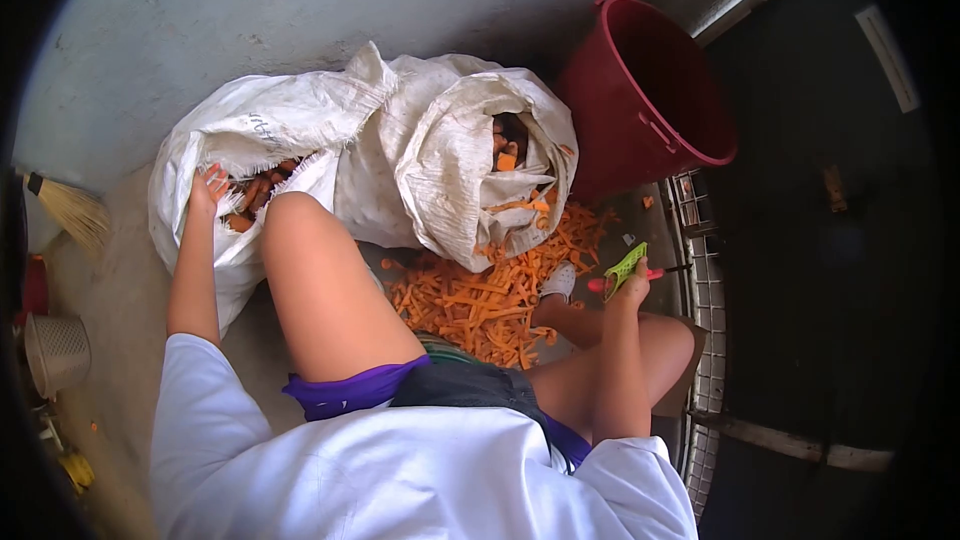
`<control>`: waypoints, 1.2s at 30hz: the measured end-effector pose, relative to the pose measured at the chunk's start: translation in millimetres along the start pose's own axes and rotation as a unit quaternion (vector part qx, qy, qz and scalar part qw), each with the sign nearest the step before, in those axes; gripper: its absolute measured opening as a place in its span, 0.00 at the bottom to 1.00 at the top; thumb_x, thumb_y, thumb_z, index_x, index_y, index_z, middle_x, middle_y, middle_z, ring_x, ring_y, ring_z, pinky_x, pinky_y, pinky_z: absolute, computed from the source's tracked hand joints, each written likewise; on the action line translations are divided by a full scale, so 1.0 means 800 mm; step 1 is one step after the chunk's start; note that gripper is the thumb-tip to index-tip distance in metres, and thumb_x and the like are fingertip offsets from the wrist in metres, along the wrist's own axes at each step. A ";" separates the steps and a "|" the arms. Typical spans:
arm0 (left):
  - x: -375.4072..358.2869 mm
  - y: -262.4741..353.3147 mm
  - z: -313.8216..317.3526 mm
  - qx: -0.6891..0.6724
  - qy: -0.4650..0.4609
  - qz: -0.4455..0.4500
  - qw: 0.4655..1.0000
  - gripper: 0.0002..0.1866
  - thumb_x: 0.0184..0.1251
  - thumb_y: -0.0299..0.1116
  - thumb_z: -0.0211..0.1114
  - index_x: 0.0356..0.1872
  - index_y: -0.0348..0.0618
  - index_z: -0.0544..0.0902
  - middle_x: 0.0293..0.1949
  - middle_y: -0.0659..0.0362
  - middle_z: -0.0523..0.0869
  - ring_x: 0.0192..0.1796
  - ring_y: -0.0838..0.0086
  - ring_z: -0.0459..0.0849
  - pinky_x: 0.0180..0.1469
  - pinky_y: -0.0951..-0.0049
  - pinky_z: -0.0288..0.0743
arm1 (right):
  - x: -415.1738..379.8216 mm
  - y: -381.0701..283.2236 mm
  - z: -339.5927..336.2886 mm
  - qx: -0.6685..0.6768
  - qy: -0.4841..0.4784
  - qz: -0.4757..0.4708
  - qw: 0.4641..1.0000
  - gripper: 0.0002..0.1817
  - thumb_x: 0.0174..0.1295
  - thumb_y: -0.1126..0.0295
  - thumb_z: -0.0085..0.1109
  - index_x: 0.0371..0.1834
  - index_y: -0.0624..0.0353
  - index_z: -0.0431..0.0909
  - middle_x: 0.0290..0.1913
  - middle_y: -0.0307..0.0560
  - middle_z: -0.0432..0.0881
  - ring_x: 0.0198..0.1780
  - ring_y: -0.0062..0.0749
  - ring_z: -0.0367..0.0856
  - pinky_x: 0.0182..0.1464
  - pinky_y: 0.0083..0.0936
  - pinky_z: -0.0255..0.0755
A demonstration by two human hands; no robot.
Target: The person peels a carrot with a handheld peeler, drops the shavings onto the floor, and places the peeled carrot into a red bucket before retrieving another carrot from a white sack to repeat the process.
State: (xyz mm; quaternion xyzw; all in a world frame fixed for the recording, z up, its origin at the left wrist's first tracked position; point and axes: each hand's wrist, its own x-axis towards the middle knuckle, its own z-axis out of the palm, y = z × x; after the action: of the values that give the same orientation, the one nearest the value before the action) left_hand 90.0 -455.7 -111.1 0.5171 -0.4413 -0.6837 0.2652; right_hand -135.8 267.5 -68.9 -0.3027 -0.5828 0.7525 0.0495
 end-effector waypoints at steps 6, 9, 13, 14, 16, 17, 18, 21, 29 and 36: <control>0.014 0.021 0.013 -0.149 -0.079 -0.020 0.986 0.26 0.67 0.47 0.29 0.49 0.35 0.66 0.48 0.53 0.74 0.53 0.67 0.70 0.55 0.66 0.63 | -0.007 -0.003 0.015 0.027 -0.031 -0.012 0.999 0.14 0.56 0.56 0.50 0.32 0.57 0.70 0.21 0.38 0.70 0.16 0.28 0.69 0.15 0.22 0.63; 0.011 0.026 0.025 -0.155 -0.077 -0.001 0.985 0.21 0.66 0.43 0.34 0.46 0.37 0.67 0.46 0.53 0.74 0.51 0.66 0.72 0.54 0.66 0.62 | -0.018 -0.002 0.030 -0.005 -0.031 -0.004 1.000 0.15 0.56 0.56 0.50 0.31 0.57 0.70 0.19 0.39 0.68 0.15 0.28 0.68 0.14 0.23 0.63; 0.054 -0.045 0.031 -0.026 -0.052 0.033 0.998 0.11 0.58 0.34 0.47 0.34 0.37 0.72 0.30 0.56 0.77 0.32 0.71 0.76 0.37 0.71 0.71 | -0.031 0.004 0.050 -0.020 -0.054 0.011 0.998 0.15 0.56 0.55 0.51 0.31 0.57 0.69 0.18 0.40 0.67 0.13 0.29 0.67 0.14 0.23 0.63; 0.050 -0.065 0.037 0.054 -0.034 0.031 0.997 0.09 0.57 0.33 0.49 0.31 0.37 0.73 0.25 0.57 0.77 0.27 0.72 0.76 0.31 0.74 0.74 | -0.031 0.006 0.054 -0.030 -0.059 0.014 0.998 0.15 0.56 0.55 0.51 0.31 0.57 0.68 0.17 0.41 0.67 0.13 0.30 0.67 0.14 0.24 0.63; 0.060 -0.122 0.047 0.163 0.011 0.007 0.987 0.07 0.51 0.29 0.56 0.27 0.36 0.74 0.22 0.55 0.77 0.26 0.71 0.76 0.34 0.69 0.71 | -0.032 0.007 0.062 -0.052 -0.073 0.016 0.996 0.15 0.56 0.55 0.51 0.31 0.57 0.68 0.18 0.41 0.67 0.14 0.30 0.67 0.14 0.24 0.64; 0.093 -0.174 0.042 0.223 0.009 0.094 0.970 0.07 0.50 0.30 0.57 0.27 0.36 0.75 0.21 0.57 0.76 0.23 0.74 0.75 0.29 0.74 0.70 | -0.038 0.007 0.066 -0.064 -0.081 0.015 0.995 0.15 0.56 0.56 0.51 0.32 0.57 0.68 0.19 0.41 0.67 0.14 0.30 0.68 0.15 0.25 0.64; 0.117 -0.212 0.032 0.284 0.007 0.178 0.942 0.07 0.49 0.30 0.58 0.26 0.36 0.75 0.20 0.59 0.75 0.20 0.77 0.73 0.24 0.79 0.69 | -0.043 0.008 0.065 -0.077 -0.088 0.016 0.993 0.15 0.56 0.56 0.51 0.32 0.58 0.69 0.19 0.40 0.68 0.15 0.30 0.69 0.15 0.25 0.65; 0.085 -0.223 0.036 0.395 -0.084 0.191 0.894 0.15 0.51 0.39 0.58 0.31 0.35 0.77 0.29 0.51 0.81 0.32 0.62 0.78 0.37 0.66 0.69 | -0.021 0.015 0.045 -0.100 -0.071 0.010 0.992 0.14 0.57 0.58 0.50 0.35 0.58 0.69 0.24 0.41 0.70 0.21 0.29 0.72 0.20 0.24 0.69; 0.120 -0.235 0.041 0.644 -0.049 0.044 0.762 0.23 0.52 0.48 0.49 0.37 0.39 0.79 0.44 0.46 0.76 0.49 0.56 0.74 0.53 0.65 0.63 | -0.036 0.013 0.038 -0.141 -0.052 0.020 0.988 0.14 0.59 0.61 0.47 0.41 0.60 0.69 0.34 0.43 0.73 0.32 0.30 0.75 0.35 0.24 0.72; 0.150 -0.255 0.049 0.652 0.063 0.060 0.753 0.28 0.50 0.53 0.50 0.40 0.37 0.77 0.47 0.44 0.74 0.51 0.56 0.73 0.53 0.66 0.63 | -0.041 0.016 0.044 -0.170 -0.078 0.031 0.982 0.15 0.58 0.60 0.47 0.41 0.60 0.68 0.34 0.42 0.73 0.32 0.29 0.75 0.36 0.23 0.72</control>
State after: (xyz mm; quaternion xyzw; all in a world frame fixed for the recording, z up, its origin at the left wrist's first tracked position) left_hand 33.1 -444.8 -344.2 0.5788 -0.7927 -0.1786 -0.0689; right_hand -123.5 219.7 -62.5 -0.2650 -0.6950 0.6645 -0.0715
